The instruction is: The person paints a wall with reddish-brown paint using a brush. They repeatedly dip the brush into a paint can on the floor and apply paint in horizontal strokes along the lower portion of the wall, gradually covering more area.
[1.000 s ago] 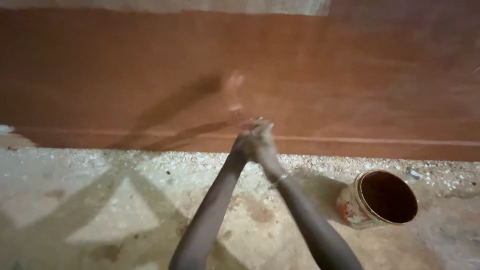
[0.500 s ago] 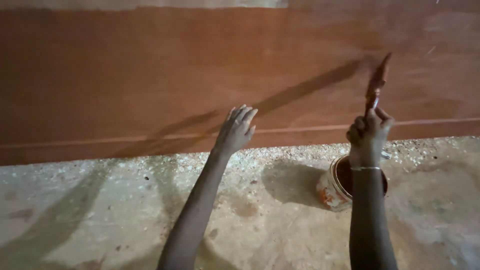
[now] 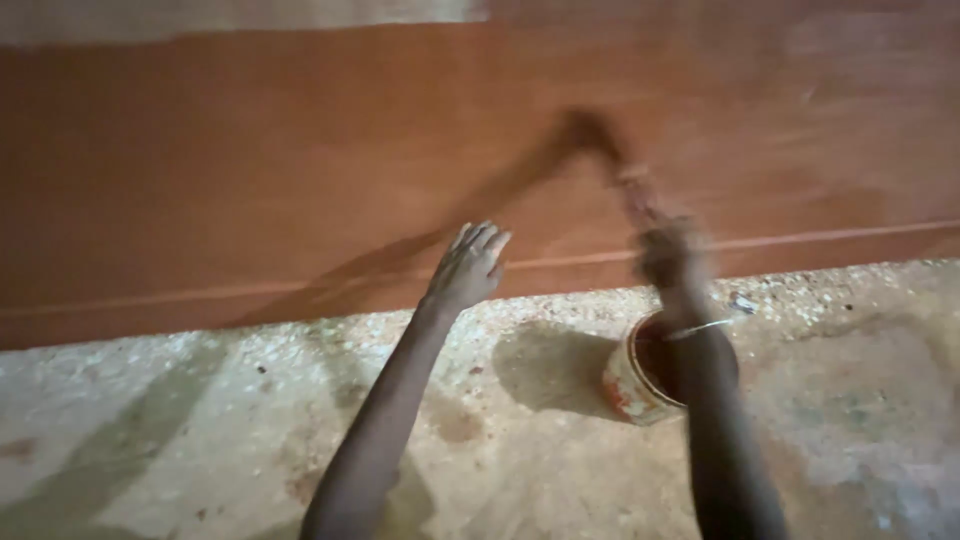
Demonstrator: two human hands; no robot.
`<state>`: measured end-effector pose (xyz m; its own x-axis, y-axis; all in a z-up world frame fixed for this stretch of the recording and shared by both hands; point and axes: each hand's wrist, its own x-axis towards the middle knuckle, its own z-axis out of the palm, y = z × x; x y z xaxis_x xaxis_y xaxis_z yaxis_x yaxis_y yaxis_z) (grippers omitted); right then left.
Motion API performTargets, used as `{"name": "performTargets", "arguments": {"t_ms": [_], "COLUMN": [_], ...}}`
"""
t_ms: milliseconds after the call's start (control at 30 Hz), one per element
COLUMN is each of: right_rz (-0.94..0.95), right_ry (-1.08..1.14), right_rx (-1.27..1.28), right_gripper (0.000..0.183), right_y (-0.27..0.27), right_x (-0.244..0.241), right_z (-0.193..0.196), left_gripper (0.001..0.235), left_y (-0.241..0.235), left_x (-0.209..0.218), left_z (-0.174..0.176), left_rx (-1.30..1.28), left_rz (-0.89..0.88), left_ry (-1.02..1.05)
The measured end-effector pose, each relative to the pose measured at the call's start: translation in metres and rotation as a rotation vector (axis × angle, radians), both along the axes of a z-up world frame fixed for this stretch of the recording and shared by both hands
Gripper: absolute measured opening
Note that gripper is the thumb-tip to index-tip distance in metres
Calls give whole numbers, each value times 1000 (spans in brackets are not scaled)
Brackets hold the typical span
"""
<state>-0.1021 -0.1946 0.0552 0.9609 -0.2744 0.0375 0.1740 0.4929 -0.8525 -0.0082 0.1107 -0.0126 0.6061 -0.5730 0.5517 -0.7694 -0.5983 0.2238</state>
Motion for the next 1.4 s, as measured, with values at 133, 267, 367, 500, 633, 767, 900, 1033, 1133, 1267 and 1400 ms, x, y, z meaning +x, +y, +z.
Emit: {"name": "performTargets", "arguments": {"t_ms": [133, 267, 367, 500, 633, 767, 900, 1033, 1133, 1267, 1400], "right_rz": [-221, -432, -108, 270, 138, -133, -564, -262, -10, 455, 755], "right_ry": [-238, -213, 17, -11, 79, -206, -167, -258, -28, 302, 442], "right_rx": [48, -91, -154, -226, -153, -45, -43, -155, -526, -1101, -1544], "right_gripper": [15, 13, 35, 30, 18, 20, 15, 31, 34, 34, 24], "right_y": [-118, -123, -66, 3, -35, -130, -161, -162, -176, -204, -206], "right_x": [-42, -40, -27, -44, -42, -59, -99, -138, -140, -108, -71], "right_z": [-6, -10, 0, -6, -3, 14, 22, 38, 65, 82, 30], "left_gripper": [51, 49, 49, 51, 50, 50, 50, 55, 68, 65, 75], "left_y": [-25, -55, -73, -101, -120, -125, -120, -117, -122, -126, -127], "left_x": [1, 5, 6, 5, 0, -11, -19, -27, -23, -34, -57], "left_z": [-4, -13, -17, -16, -11, -10, -19, -47, -70, -88, -87], "left_rx": [24, 33, 46, 66, 174, 104, 140, 244, 441, 494, 477], "left_rz": [-29, -60, -93, -124, -106, -156, -164, -156, -112, -171, -194], "left_ry": [27, 12, 6, 36, 52, 75, 196, 332, 391, 544, 629]}}
